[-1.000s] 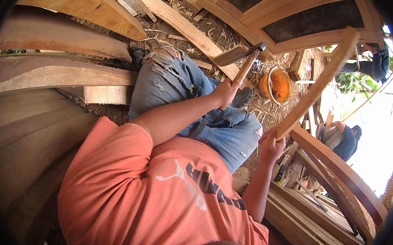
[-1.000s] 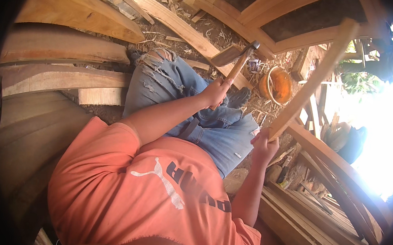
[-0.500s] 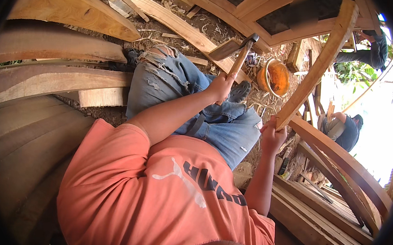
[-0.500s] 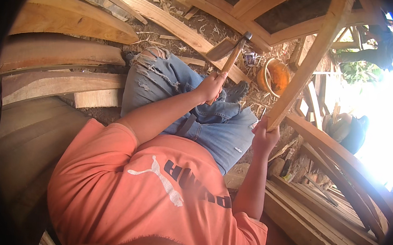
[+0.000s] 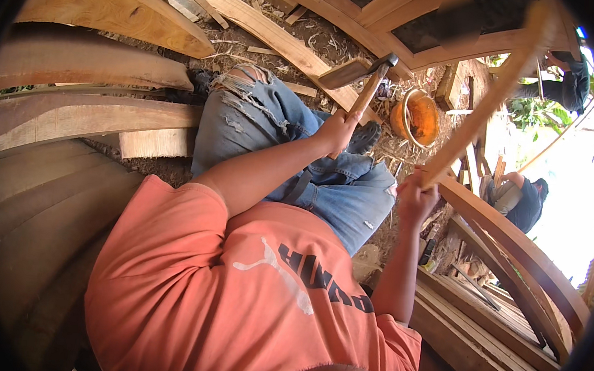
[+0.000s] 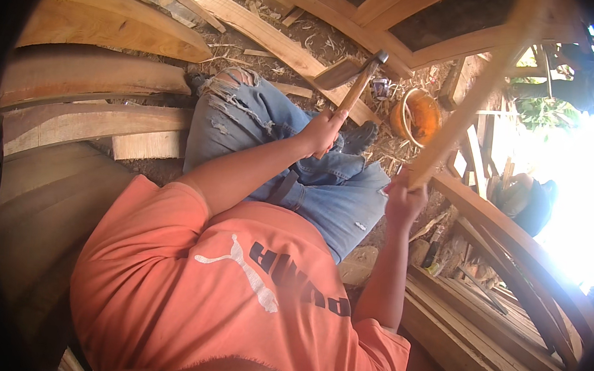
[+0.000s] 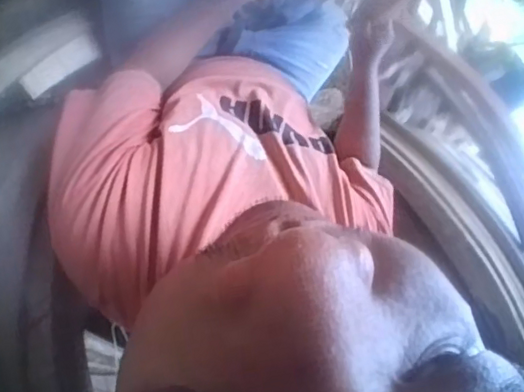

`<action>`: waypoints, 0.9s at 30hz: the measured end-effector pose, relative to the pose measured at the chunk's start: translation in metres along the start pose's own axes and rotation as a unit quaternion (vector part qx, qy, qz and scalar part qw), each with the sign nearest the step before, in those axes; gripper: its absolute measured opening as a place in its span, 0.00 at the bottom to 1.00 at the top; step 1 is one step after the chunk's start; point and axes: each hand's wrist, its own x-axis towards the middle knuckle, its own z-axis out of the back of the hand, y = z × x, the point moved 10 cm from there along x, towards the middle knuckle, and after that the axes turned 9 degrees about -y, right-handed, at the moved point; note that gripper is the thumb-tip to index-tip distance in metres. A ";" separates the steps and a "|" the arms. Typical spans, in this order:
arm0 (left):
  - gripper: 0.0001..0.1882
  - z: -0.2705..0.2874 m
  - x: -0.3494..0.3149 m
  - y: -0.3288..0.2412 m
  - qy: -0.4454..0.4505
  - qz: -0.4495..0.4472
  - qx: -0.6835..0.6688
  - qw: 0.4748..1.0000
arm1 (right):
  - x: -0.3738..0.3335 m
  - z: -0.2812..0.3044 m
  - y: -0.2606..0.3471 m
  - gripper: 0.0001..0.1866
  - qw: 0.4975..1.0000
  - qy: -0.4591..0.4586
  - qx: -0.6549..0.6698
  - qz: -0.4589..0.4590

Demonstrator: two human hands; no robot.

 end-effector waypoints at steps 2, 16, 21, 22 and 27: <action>0.28 -0.006 0.014 0.012 -0.007 -0.026 0.029 0.999 | -0.009 -0.008 -0.066 0.13 0.974 0.084 -0.177 -0.114; 0.29 -0.002 0.009 0.002 -0.022 -0.052 0.004 0.998 | -0.028 -0.036 -0.065 0.12 0.935 0.143 -0.249 -0.207; 0.28 0.010 0.017 0.004 -0.042 -0.034 -0.027 0.998 | -0.005 -0.026 -0.008 0.12 0.990 0.047 -0.081 -0.101; 0.28 0.012 0.014 0.000 -0.036 -0.023 -0.029 0.999 | -0.001 -0.026 0.009 0.11 0.997 0.037 -0.020 -0.066; 0.28 0.007 0.009 -0.004 -0.015 -0.003 -0.013 1.000 | -0.016 -0.043 -0.043 0.13 0.995 0.056 -0.039 -0.068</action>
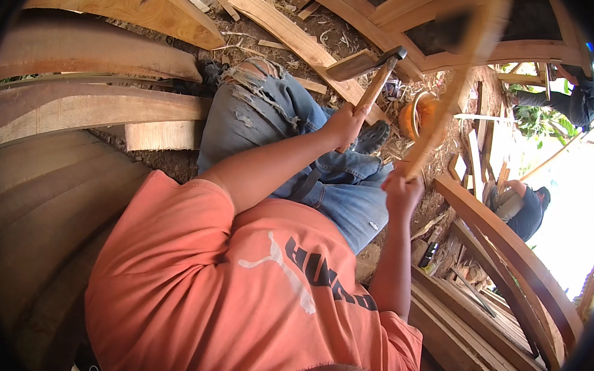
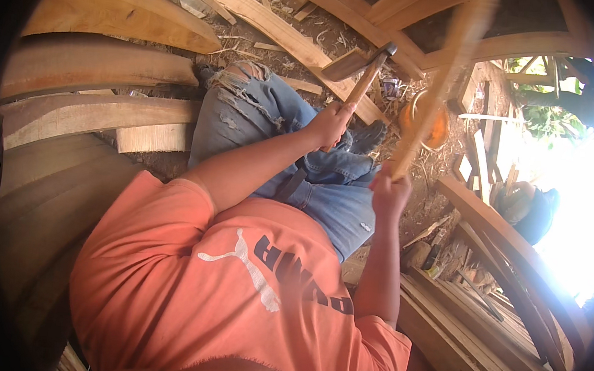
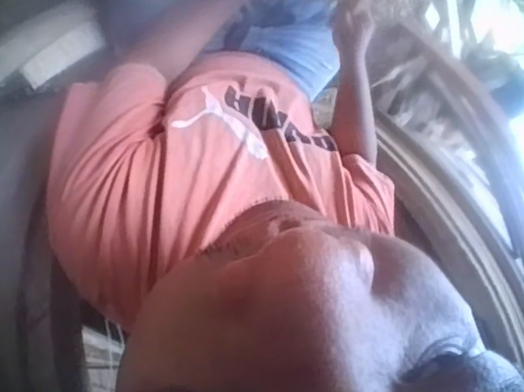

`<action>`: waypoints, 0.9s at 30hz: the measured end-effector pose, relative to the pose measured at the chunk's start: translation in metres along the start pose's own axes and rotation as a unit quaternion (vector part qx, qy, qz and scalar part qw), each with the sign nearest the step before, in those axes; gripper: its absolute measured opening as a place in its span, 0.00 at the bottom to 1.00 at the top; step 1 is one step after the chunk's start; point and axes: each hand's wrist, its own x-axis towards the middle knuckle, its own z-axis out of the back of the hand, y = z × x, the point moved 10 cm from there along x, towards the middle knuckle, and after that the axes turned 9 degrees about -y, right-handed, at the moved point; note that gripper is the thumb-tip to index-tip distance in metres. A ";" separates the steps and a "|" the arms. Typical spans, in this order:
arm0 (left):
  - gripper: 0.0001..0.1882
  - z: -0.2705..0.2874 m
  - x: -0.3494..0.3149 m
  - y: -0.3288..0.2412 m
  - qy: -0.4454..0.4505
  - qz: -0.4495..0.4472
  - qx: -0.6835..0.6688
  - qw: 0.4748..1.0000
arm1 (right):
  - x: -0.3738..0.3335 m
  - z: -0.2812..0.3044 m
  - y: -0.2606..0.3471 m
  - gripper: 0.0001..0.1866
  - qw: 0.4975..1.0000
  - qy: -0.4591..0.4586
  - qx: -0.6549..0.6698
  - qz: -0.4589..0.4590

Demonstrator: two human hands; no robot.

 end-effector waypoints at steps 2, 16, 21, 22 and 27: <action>0.28 0.002 0.004 -0.002 0.002 -0.005 0.022 1.000 | -0.008 -0.017 -0.020 0.15 0.975 0.074 -0.201 -0.065; 0.37 0.006 0.015 0.008 -0.023 -0.045 0.105 0.993 | 0.002 -0.006 -0.009 0.14 0.968 0.040 -0.226 -0.101; 0.33 0.010 0.018 0.016 -0.039 -0.043 0.068 0.996 | 0.014 0.025 0.070 0.12 0.998 -0.058 -0.016 -0.016; 0.31 0.010 0.020 0.015 -0.045 -0.050 0.054 0.996 | 0.016 0.025 0.075 0.12 0.998 -0.048 0.035 0.019; 0.30 0.008 0.009 0.007 -0.021 -0.016 0.063 0.998 | 0.001 0.006 -0.012 0.17 0.968 0.044 -0.240 -0.067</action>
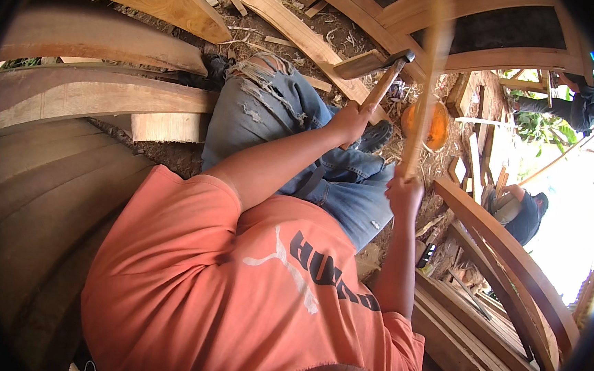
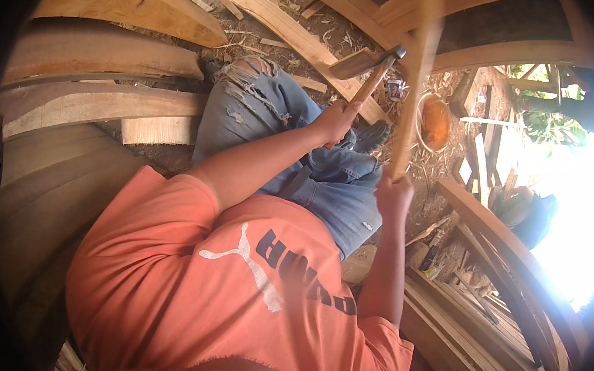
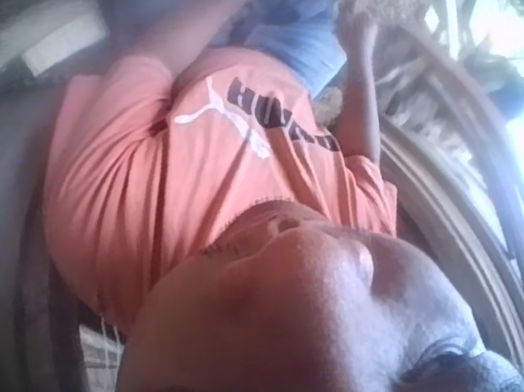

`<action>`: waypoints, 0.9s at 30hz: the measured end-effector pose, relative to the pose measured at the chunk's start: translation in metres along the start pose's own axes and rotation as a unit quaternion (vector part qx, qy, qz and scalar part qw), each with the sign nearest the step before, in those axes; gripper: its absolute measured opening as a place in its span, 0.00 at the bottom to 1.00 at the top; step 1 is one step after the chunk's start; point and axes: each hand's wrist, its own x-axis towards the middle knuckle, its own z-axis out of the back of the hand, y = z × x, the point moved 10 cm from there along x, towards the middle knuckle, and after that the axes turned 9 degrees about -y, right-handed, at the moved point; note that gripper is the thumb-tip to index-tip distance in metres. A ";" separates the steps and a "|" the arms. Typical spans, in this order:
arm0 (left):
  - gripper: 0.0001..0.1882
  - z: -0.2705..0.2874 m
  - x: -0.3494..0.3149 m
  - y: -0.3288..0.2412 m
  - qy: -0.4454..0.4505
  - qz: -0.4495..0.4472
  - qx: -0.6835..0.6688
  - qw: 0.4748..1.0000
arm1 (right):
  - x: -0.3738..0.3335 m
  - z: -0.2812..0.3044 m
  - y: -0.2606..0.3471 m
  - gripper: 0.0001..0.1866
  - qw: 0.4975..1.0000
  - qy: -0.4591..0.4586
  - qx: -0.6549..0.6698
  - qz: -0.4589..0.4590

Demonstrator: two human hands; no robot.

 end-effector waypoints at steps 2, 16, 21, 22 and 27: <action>0.30 -0.001 0.000 -0.007 0.009 0.007 0.003 1.000 | -0.004 -0.002 -0.004 0.18 1.000 0.008 0.010 -0.015; 0.35 0.001 0.003 0.002 -0.006 -0.006 0.005 1.000 | -0.009 0.008 0.007 0.18 0.999 -0.017 0.024 -0.026; 0.30 0.001 -0.001 -0.001 0.006 0.032 -0.072 0.997 | -0.002 0.065 0.073 0.16 0.948 -0.108 0.271 0.130; 0.30 0.000 -0.003 -0.004 0.010 0.035 -0.075 0.996 | -0.001 0.064 0.071 0.16 0.941 -0.122 0.283 0.142; 0.35 -0.004 0.004 0.002 0.012 0.007 -0.005 1.000 | -0.003 0.003 0.005 0.15 0.999 0.006 -0.030 -0.011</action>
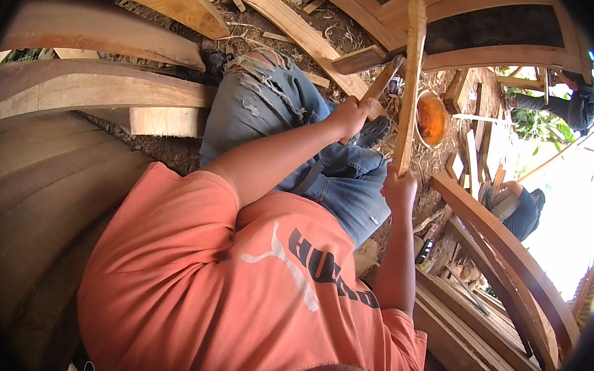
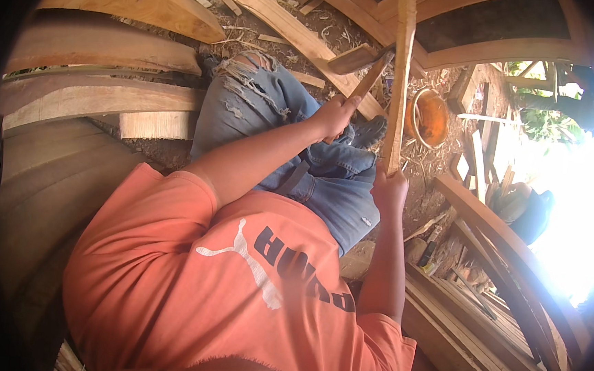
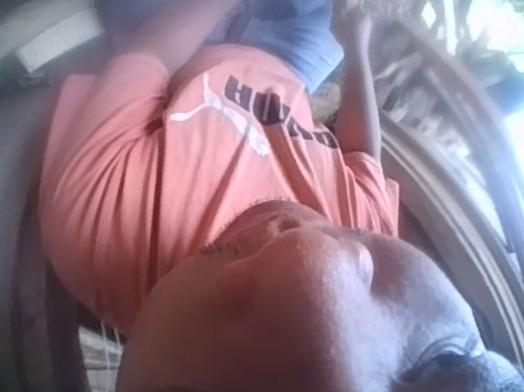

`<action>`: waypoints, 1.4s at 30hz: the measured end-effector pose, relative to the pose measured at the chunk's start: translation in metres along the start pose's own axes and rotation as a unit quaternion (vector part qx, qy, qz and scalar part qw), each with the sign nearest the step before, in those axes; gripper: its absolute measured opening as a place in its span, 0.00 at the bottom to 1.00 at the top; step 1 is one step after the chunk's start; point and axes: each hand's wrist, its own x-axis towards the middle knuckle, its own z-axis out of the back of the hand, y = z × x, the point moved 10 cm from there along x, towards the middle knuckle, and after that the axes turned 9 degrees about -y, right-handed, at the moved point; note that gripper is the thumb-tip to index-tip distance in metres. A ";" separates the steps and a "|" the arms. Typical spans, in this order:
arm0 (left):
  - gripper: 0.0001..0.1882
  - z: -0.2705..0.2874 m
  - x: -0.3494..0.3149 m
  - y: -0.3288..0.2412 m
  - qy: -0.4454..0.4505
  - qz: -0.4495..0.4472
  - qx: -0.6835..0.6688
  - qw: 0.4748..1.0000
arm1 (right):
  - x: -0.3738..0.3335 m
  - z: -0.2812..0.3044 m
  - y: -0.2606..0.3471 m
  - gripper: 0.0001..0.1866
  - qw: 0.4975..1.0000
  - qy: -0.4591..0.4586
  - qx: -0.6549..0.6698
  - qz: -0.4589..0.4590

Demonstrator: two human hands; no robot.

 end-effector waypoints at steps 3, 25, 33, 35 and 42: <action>0.29 -0.005 0.017 0.015 -0.022 -0.020 -0.012 0.999 | -0.006 0.031 0.035 0.18 0.993 -0.077 0.034 0.082; 0.31 0.009 0.001 -0.004 -0.022 -0.013 -0.047 0.999 | 0.013 0.110 0.089 0.17 0.919 -0.161 0.318 0.169; 0.38 0.004 -0.015 -0.020 0.026 -0.001 0.034 0.999 | 0.020 -0.007 0.032 0.27 0.970 -0.049 -0.142 0.193; 0.37 -0.002 0.001 0.006 -0.005 -0.034 0.051 0.998 | -0.002 0.013 0.089 0.26 0.981 -0.044 -0.078 0.175; 0.31 0.003 0.012 0.006 -0.030 -0.020 -0.044 0.998 | 0.000 0.052 0.095 0.18 0.962 -0.103 0.203 0.147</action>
